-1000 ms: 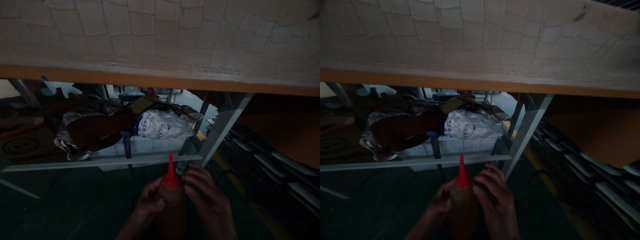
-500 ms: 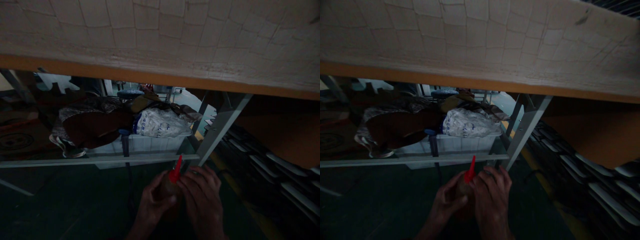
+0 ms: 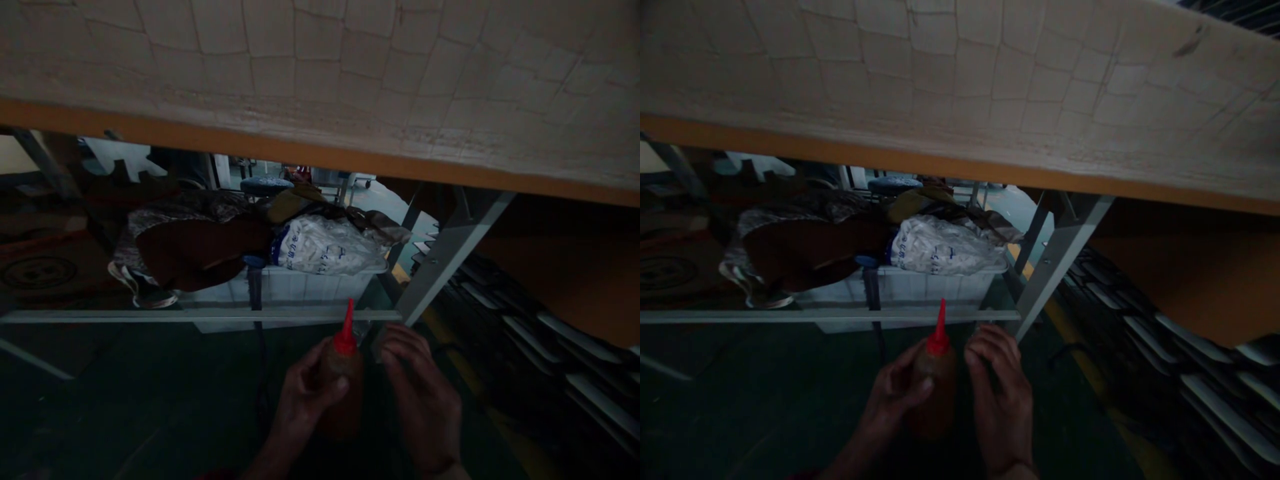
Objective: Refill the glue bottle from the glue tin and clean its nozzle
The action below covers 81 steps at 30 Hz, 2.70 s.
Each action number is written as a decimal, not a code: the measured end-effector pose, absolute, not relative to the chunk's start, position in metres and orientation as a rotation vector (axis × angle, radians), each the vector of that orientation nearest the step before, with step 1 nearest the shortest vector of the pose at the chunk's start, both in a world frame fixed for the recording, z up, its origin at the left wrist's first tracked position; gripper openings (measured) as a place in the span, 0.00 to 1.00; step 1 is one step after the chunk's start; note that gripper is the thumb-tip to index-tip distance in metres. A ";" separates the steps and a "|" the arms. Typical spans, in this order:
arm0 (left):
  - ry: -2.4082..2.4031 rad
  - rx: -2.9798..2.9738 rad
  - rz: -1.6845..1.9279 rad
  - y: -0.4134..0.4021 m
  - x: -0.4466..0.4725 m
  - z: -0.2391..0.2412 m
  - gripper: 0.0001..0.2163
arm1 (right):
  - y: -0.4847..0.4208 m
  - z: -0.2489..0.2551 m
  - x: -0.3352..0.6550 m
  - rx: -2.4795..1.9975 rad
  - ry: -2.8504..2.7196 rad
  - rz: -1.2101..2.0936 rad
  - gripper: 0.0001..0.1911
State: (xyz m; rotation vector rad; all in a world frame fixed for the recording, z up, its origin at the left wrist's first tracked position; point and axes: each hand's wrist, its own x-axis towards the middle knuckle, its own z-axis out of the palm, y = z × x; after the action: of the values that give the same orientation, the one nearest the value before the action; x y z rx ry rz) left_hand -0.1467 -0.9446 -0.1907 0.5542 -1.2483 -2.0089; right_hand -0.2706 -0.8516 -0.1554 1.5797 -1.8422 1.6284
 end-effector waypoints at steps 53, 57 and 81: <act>-1.445 0.785 -1.677 -0.941 -0.152 -0.196 0.24 | -0.862 -0.162 -0.268 1.614 -1.670 1.009 0.06; -1.435 0.766 -1.685 -0.942 -0.152 -0.197 0.25 | -0.865 -0.165 -0.266 1.629 -1.651 1.060 0.07; -1.120 0.623 -2.051 -0.955 -0.143 -0.191 0.21 | -0.848 -0.153 -0.249 1.706 -1.805 1.665 0.05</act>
State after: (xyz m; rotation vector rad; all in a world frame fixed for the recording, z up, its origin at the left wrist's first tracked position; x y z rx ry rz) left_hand -0.1428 -0.9546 -0.1911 0.6233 -1.1197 -2.0506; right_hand -0.2488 -0.8484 -0.1530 1.7061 -1.8054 1.6646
